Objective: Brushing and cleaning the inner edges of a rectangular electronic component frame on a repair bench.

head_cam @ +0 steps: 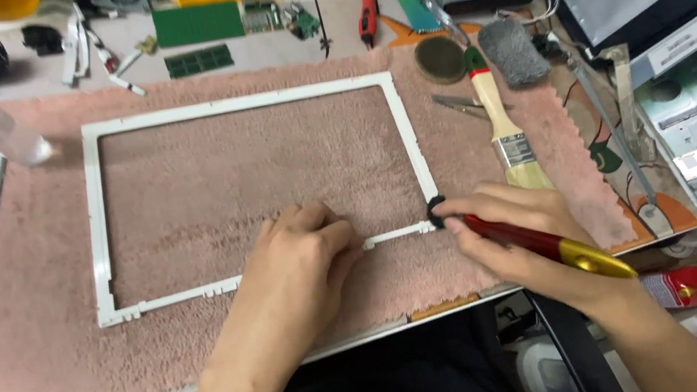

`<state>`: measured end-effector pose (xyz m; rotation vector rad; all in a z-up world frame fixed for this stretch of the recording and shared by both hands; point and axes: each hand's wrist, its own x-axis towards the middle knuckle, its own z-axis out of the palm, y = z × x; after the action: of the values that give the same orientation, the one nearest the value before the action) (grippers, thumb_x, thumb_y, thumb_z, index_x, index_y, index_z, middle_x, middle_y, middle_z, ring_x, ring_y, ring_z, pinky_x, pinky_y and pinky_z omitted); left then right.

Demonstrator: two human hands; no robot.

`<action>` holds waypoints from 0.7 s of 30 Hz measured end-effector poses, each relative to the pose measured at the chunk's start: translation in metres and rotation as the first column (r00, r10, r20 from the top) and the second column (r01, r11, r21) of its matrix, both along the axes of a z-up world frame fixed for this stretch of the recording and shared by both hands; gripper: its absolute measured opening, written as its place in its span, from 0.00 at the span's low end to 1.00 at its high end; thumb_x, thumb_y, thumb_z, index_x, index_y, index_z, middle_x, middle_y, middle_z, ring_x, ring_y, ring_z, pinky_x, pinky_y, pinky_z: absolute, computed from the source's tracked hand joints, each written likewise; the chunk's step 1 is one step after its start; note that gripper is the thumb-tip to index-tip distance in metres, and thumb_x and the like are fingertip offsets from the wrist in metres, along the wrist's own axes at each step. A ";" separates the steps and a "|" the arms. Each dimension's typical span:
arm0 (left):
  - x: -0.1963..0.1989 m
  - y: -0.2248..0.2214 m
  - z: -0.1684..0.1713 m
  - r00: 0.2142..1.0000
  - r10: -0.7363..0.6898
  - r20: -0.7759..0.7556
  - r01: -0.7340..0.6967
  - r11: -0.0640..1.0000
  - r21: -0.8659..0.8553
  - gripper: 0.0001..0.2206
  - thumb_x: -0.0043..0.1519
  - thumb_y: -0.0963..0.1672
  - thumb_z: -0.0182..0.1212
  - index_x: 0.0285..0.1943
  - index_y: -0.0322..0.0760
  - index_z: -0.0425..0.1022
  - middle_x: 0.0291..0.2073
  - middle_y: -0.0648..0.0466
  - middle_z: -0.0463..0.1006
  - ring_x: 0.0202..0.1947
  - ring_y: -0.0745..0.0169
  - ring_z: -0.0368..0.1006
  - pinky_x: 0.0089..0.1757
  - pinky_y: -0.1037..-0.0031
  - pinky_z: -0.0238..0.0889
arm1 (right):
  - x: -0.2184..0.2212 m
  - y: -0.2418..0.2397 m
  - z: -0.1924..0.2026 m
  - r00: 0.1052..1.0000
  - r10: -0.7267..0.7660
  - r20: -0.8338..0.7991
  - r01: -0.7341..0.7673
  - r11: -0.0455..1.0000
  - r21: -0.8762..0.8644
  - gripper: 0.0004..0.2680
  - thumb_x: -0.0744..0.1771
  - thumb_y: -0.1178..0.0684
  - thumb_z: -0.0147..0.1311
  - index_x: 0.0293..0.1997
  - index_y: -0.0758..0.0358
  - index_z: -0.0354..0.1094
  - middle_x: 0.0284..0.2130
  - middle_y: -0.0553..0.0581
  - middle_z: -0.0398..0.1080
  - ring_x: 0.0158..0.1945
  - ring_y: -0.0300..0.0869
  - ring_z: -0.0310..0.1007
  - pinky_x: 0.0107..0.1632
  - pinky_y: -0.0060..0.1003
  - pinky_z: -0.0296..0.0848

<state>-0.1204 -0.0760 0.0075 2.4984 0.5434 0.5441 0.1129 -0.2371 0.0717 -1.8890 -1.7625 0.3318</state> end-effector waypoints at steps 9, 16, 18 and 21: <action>0.000 0.002 -0.002 1.000 -0.003 -0.021 0.003 1.000 0.020 0.08 0.70 0.44 0.67 0.35 0.44 0.82 0.34 0.52 0.79 0.39 0.40 0.78 0.39 0.49 0.65 | -0.010 -0.006 -0.016 0.989 0.141 0.049 -0.148 0.967 0.208 0.06 0.72 0.64 0.59 0.55 0.72 0.79 0.39 0.60 0.80 0.36 0.39 0.80 0.44 0.30 0.79; -0.001 0.001 0.003 0.997 -0.001 -0.075 0.005 0.999 0.047 0.09 0.72 0.46 0.65 0.37 0.48 0.82 0.36 0.54 0.79 0.41 0.44 0.77 0.42 0.52 0.63 | -0.023 -0.003 -0.022 0.983 0.143 0.111 -0.168 0.950 0.263 0.06 0.72 0.66 0.60 0.56 0.74 0.78 0.44 0.65 0.81 0.41 0.46 0.81 0.49 0.35 0.80; -0.001 0.001 0.002 0.997 0.004 -0.075 -0.001 0.999 0.040 0.09 0.73 0.47 0.65 0.38 0.48 0.83 0.38 0.54 0.79 0.41 0.44 0.76 0.43 0.52 0.63 | -0.028 -0.001 -0.021 0.990 0.115 0.084 -0.133 0.955 0.264 0.06 0.73 0.66 0.59 0.55 0.75 0.78 0.43 0.64 0.80 0.40 0.46 0.80 0.48 0.35 0.78; -0.001 0.000 0.000 0.999 0.010 -0.041 -0.009 0.999 0.033 0.08 0.72 0.46 0.67 0.38 0.47 0.83 0.37 0.53 0.80 0.41 0.42 0.77 0.42 0.51 0.64 | -0.029 -0.002 -0.024 0.990 0.096 0.103 -0.121 0.956 0.267 0.06 0.74 0.65 0.57 0.54 0.75 0.78 0.35 0.60 0.76 0.34 0.43 0.74 0.42 0.34 0.73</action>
<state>-0.1211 -0.0763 0.0075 2.5446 0.5664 0.5096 0.0839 -0.2396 0.0472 -1.6378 -1.8684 0.0395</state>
